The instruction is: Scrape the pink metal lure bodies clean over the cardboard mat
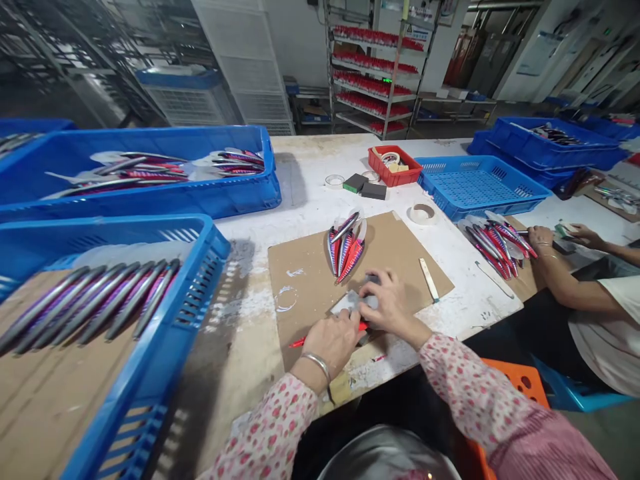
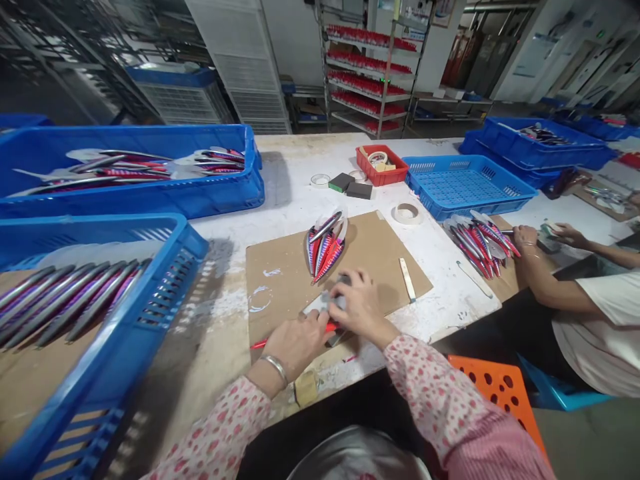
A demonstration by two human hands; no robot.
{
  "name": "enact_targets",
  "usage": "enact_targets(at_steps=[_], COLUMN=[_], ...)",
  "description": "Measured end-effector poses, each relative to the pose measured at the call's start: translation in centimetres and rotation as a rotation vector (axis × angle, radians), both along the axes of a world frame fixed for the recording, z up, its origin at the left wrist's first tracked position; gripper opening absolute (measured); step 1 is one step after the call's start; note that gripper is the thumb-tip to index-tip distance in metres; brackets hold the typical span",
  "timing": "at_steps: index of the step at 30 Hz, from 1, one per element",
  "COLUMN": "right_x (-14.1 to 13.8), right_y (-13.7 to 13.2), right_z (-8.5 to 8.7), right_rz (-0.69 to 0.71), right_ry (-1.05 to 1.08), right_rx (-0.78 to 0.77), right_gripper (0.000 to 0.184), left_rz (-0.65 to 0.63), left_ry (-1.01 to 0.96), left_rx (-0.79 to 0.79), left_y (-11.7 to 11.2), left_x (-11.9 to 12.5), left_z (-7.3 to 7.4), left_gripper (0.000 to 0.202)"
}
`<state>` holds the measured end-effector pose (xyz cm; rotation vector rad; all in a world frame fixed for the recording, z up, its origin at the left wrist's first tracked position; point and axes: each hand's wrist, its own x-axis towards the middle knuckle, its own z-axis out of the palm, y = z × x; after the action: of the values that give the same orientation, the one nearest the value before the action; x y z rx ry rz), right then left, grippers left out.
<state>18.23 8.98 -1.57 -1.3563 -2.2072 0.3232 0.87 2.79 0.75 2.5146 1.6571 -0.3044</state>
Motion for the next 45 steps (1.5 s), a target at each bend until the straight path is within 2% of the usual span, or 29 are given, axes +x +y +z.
enact_targets(at_steps=[4,7,10,12,15,18,20,23,25,27,31,34,37,38,42,45], right_x=[0.5,1.1,-0.4,-1.2,0.0,0.8,-0.4,-2.4,-2.0,0.0,3.4,3.0,0.9,0.0,-3.3,-3.6], right_y=[0.3,0.4,0.1,-0.1,-0.1,-0.2,-0.5,-0.4,0.1,0.9,2.6,3.4,3.1,2.6,-0.9,-1.6], right_z=[0.0,0.2,0.4,0.4,0.5,0.5,0.4,0.0,-0.3,-0.6,-1.4,-1.5,-1.0,-0.7,-0.5,-0.9], right_rz=[0.091,0.035,-0.010,0.021,0.045,-0.037,-0.076,-0.022,-0.008,-0.085,-0.339,-0.462,-0.532,-0.505,-0.253,-0.240], right_ry=[-0.018,-0.068,-0.099,-0.094,-0.075,-0.096,-0.095,-0.031,0.024,0.065,0.187,0.283,0.359,0.363,0.260,0.247], right_rx=[-0.018,-0.034,-0.009,0.001,-0.005,0.008,0.036,0.079,0.117,0.156,0.192,0.224,0.238,0.220,0.122,0.125], right_gripper=[0.012,0.009,0.012,0.013,0.012,0.008,0.009,0.012,0.012,0.011,0.010,0.010,0.010,0.009,0.012,0.011], left_rz=[0.020,0.023,0.037,0.065,0.090,0.079,0.086,0.130,0.151,0.169,0.214,0.252,0.303,0.311,0.331,0.324], left_ry=[0.013,0.001,-0.004,-0.003,-0.008,-0.020,-0.018,-0.008,-0.007,-0.007,-0.017,-0.032,-0.034,-0.039,-0.061,-0.053], left_rx=[0.008,-0.009,-0.006,-0.005,0.004,0.015,0.013,0.011,0.012,-0.008,-0.091,-0.143,-0.213,-0.234,-0.264,-0.244], left_y=[-0.2,-0.3,-0.3,-0.5,-0.7,-0.8,-0.8,-0.9,-1.0,-1.1,-1.3,-1.2,-0.9,-0.8,-0.6,-0.7], left_x=[0.1,0.2,0.3,0.3,0.4,0.4,0.5,0.5,0.6,0.8,1.2,1.4,1.7,1.7,1.8,1.7], left_z=[0.1,0.2,0.2,0.1,-0.3,-0.5,-0.6,-0.6,-0.6,-0.7,-0.9,-0.7,-0.3,-0.3,-0.7,-1.0], left_gripper=[0.034,0.033,0.035,0.036,0.035,0.032,0.032,0.034,0.034,0.033,0.030,0.030,0.029,0.028,0.033,0.032])
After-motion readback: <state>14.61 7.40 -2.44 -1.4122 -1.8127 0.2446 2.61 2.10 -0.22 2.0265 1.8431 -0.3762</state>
